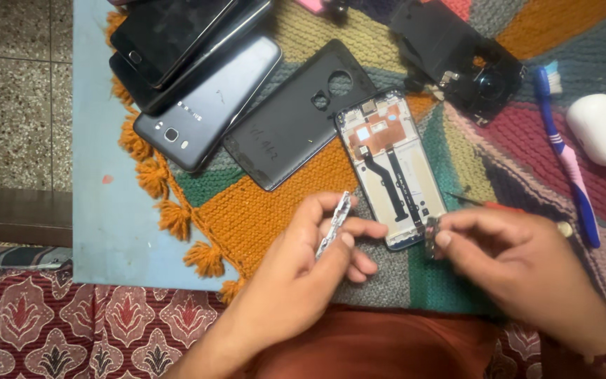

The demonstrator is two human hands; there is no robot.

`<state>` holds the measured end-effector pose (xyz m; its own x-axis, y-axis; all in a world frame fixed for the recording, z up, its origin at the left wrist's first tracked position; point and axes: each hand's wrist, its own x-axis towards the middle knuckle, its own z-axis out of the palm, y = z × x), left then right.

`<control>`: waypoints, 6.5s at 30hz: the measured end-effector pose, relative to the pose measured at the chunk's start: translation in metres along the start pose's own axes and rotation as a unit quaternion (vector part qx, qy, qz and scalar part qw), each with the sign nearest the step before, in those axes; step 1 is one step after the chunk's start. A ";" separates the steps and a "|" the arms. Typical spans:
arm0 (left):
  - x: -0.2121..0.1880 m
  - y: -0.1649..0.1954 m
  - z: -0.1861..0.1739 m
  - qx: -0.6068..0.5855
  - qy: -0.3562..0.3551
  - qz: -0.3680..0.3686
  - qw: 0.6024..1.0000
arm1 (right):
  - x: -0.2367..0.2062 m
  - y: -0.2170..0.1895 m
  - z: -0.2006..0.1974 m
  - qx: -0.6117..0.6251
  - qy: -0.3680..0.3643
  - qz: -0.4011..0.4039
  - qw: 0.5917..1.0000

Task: The person disassembles a smartphone, removing the back cover and internal components. They use a screwdriver to detach a small metal bracket and then carefully reconnect a ribbon cable to the motherboard.

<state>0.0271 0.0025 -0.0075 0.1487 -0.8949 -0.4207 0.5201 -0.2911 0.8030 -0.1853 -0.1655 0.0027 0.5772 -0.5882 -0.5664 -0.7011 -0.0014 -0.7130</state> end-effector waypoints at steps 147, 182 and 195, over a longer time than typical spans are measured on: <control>0.003 0.029 0.029 0.374 -0.059 0.276 0.884 | -0.042 0.024 -0.008 0.002 -0.026 -0.223 0.974; 0.005 0.020 0.032 0.261 0.019 0.281 0.923 | -0.029 0.049 -0.006 0.515 -0.178 -0.062 0.836; 0.002 0.008 0.035 0.203 -0.017 0.193 0.960 | -0.035 0.075 0.000 0.586 -0.109 0.024 0.803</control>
<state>0.0026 -0.0137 0.0128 0.2331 -0.9711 -0.0508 0.0598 -0.0378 0.9975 -0.2580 -0.1454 -0.0307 0.7100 -0.4091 -0.5732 0.0768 0.8541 -0.5144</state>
